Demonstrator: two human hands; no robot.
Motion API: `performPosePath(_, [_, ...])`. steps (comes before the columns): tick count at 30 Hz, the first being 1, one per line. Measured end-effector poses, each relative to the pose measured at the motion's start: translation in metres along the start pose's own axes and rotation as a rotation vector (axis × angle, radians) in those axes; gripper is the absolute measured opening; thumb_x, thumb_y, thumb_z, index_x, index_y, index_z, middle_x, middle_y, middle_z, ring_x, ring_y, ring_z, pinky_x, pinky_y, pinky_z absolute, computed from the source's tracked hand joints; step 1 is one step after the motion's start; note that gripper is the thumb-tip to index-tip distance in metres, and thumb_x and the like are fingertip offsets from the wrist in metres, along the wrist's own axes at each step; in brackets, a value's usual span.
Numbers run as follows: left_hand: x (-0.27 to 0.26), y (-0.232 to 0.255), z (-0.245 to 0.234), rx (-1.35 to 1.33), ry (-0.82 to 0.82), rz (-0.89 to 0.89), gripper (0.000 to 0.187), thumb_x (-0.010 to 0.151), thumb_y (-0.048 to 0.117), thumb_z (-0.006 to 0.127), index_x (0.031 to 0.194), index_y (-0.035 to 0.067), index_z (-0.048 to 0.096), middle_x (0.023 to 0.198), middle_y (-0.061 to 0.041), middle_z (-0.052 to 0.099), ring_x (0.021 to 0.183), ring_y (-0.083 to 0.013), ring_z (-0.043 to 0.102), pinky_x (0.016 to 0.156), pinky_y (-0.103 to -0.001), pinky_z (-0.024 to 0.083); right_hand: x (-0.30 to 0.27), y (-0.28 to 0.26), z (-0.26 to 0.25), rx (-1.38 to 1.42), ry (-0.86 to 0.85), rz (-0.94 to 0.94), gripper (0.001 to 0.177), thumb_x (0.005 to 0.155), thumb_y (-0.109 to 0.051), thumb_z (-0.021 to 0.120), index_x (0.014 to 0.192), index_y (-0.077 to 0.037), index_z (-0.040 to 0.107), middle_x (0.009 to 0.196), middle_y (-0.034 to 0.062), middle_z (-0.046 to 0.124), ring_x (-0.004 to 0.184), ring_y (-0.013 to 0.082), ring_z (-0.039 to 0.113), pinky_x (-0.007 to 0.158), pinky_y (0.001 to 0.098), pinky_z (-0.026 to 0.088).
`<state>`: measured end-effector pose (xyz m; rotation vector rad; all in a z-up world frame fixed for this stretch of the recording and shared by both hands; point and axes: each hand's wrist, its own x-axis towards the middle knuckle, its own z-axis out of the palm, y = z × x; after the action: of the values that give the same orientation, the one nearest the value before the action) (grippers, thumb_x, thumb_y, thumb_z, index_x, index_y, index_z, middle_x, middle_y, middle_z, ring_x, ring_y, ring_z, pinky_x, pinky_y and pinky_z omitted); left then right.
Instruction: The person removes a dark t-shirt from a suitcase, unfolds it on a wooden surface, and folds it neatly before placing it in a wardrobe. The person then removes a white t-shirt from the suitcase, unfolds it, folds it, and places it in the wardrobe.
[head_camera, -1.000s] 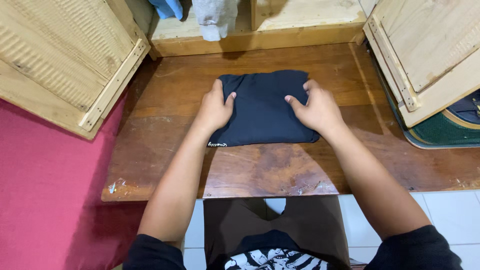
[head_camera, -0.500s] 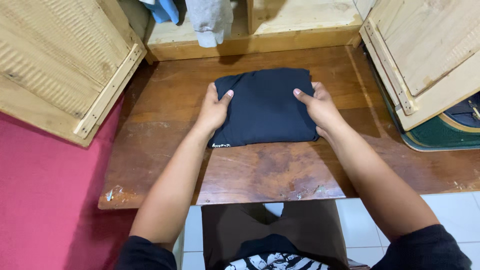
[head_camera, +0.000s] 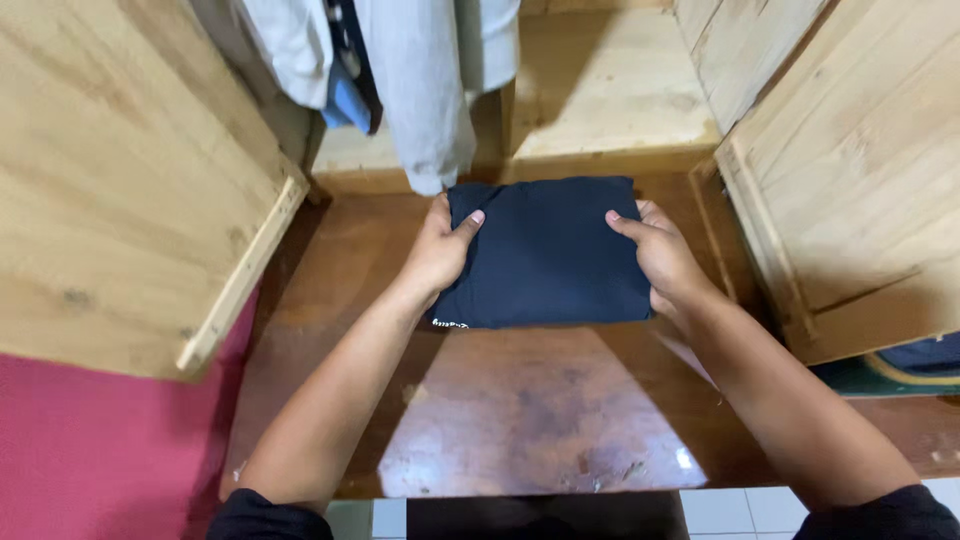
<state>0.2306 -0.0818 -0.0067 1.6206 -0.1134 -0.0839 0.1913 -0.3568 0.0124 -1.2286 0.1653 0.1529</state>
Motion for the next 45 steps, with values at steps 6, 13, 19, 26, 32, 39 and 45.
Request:
performPosePath(6, [0.012, 0.063, 0.009, -0.072, -0.029, -0.102, 0.033, 0.101, 0.015, 0.060, 0.128, -0.001, 0.050, 0.115, -0.013, 0.070, 0.102, -0.0186, 0.067, 0.092, -0.032, 0.055, -0.013, -0.067, 0.009, -0.015, 0.089, 0.035, 0.024, 0.098, -0.015, 0.059, 0.120, -0.006, 0.058, 0.113, 0.0104, 0.070, 0.102, 0.0202, 0.068, 0.091, 0.0364, 0.056])
performPosePath(13, [-0.018, 0.158, 0.023, -0.192, -0.073, -0.222, 0.032, 0.100, 0.015, 0.060, 0.127, -0.001, 0.053, 0.115, -0.013, 0.071, 0.101, -0.0177, 0.068, 0.091, -0.032, 0.056, -0.081, -0.165, 0.033, -0.037, 0.194, 0.133, 0.030, 0.097, -0.017, 0.061, 0.125, -0.007, 0.060, 0.118, 0.0084, 0.069, 0.107, 0.0190, 0.066, 0.091, 0.0354, 0.055])
performPosePath(19, [-0.039, 0.262, 0.024, -0.213, -0.087, -0.170, 0.032, 0.101, 0.016, 0.058, 0.128, -0.001, 0.053, 0.116, -0.014, 0.071, 0.103, -0.0189, 0.068, 0.091, -0.033, 0.057, -0.126, -0.244, 0.050, -0.029, 0.135, 0.087, 0.038, 0.094, -0.014, 0.062, 0.130, -0.008, 0.056, 0.126, 0.0085, 0.065, 0.117, 0.0194, 0.062, 0.097, 0.0363, 0.052])
performPosePath(26, [-0.040, 0.369, 0.023, -0.193, -0.024, -0.161, 0.032, 0.101, 0.016, 0.058, 0.127, -0.002, 0.054, 0.113, -0.014, 0.072, 0.099, -0.0208, 0.070, 0.088, -0.034, 0.059, -0.154, -0.317, 0.067, -0.133, -0.106, -0.128, 0.071, 0.087, -0.001, 0.063, 0.152, -0.009, 0.037, 0.145, 0.0108, 0.055, 0.135, 0.0205, 0.052, 0.112, 0.0350, 0.041])
performPosePath(32, [-0.027, 0.431, 0.026, -0.179, -0.114, 0.042, 0.034, 0.100, 0.016, 0.058, 0.130, -0.001, 0.054, 0.114, -0.012, 0.072, 0.101, -0.0184, 0.070, 0.091, -0.032, 0.057, -0.159, -0.370, 0.083, -0.217, 0.006, -0.185, 0.077, 0.087, 0.001, 0.064, 0.155, -0.007, 0.029, 0.148, 0.0123, 0.054, 0.136, 0.0225, 0.052, 0.113, 0.0361, 0.042])
performPosePath(39, [0.008, 0.511, 0.025, -0.174, -0.122, 0.166, 0.032, 0.101, 0.017, 0.059, 0.127, -0.001, 0.054, 0.113, -0.012, 0.071, 0.099, -0.0196, 0.071, 0.088, -0.034, 0.060, -0.134, -0.447, 0.092, -0.232, 0.079, -0.498, 0.070, 0.095, 0.005, 0.060, 0.157, -0.004, 0.029, 0.148, 0.0161, 0.054, 0.133, 0.0232, 0.056, 0.110, 0.0346, 0.050])
performPosePath(45, [0.043, 0.575, 0.022, -0.226, -0.176, 0.365, 0.031, 0.101, 0.017, 0.060, 0.126, 0.000, 0.055, 0.112, -0.013, 0.073, 0.099, -0.0204, 0.073, 0.087, -0.034, 0.062, -0.109, -0.515, 0.108, -0.377, 0.198, -0.645, 0.066, 0.098, 0.009, 0.057, 0.157, -0.005, 0.029, 0.150, 0.0174, 0.055, 0.136, 0.0220, 0.058, 0.109, 0.0333, 0.050])
